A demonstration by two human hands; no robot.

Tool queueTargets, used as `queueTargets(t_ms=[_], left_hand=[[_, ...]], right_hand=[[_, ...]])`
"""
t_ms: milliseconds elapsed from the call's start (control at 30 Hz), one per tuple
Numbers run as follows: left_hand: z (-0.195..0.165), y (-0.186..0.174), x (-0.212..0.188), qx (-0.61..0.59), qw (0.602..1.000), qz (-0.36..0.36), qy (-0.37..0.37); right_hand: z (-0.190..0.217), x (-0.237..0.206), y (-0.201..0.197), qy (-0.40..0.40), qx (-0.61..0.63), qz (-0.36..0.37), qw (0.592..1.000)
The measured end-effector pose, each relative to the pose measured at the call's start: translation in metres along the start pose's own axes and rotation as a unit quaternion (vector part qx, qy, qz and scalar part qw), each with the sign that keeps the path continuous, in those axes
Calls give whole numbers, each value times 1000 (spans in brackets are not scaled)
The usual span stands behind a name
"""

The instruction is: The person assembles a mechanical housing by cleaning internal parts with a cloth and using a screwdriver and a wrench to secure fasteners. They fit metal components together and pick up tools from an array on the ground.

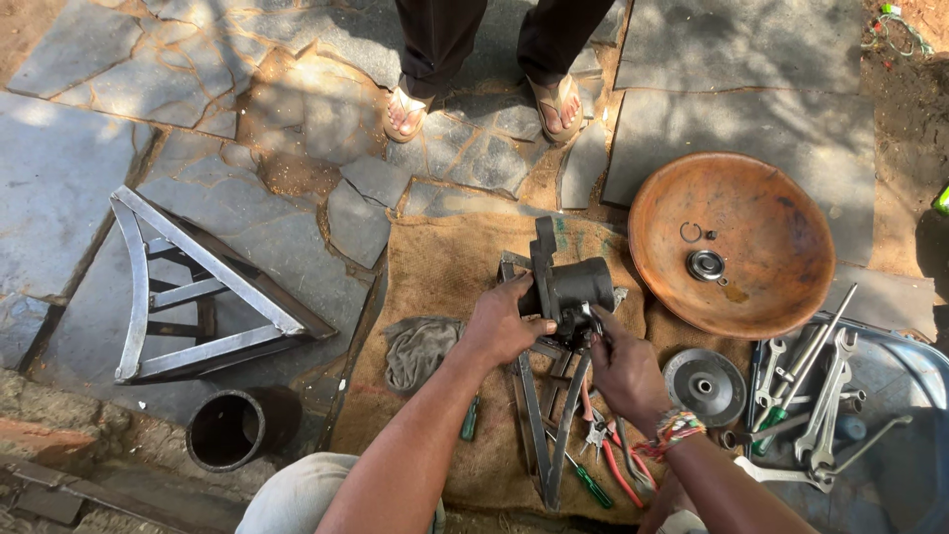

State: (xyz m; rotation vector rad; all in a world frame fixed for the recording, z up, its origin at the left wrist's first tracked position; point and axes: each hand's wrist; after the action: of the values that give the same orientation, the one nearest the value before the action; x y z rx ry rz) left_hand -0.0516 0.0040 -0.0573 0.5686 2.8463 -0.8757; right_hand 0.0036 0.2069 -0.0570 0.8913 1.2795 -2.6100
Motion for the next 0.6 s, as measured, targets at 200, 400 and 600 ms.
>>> queueTargets(t_ms=[200, 400, 600], left_hand=[[0, -2, 1, 9, 1000, -2, 14], [-3, -2, -1, 16, 1000, 2, 5], [-6, -2, -1, -11, 1000, 3, -15]], right_hand=[[18, 10, -21, 56, 35, 113, 991], [19, 8, -14, 44, 23, 100, 994], [-2, -4, 3, -152, -26, -45, 987]])
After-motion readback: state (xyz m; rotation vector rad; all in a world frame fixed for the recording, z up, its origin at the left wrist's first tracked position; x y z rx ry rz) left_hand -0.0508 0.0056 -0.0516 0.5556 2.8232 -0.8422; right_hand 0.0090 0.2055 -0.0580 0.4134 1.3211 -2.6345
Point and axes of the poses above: each hand's wrist, its own x-axis towards the middle knuckle, its own y-axis out of the palm, z = x × y, and after that the axes turned 10 degrees about y, right-handed
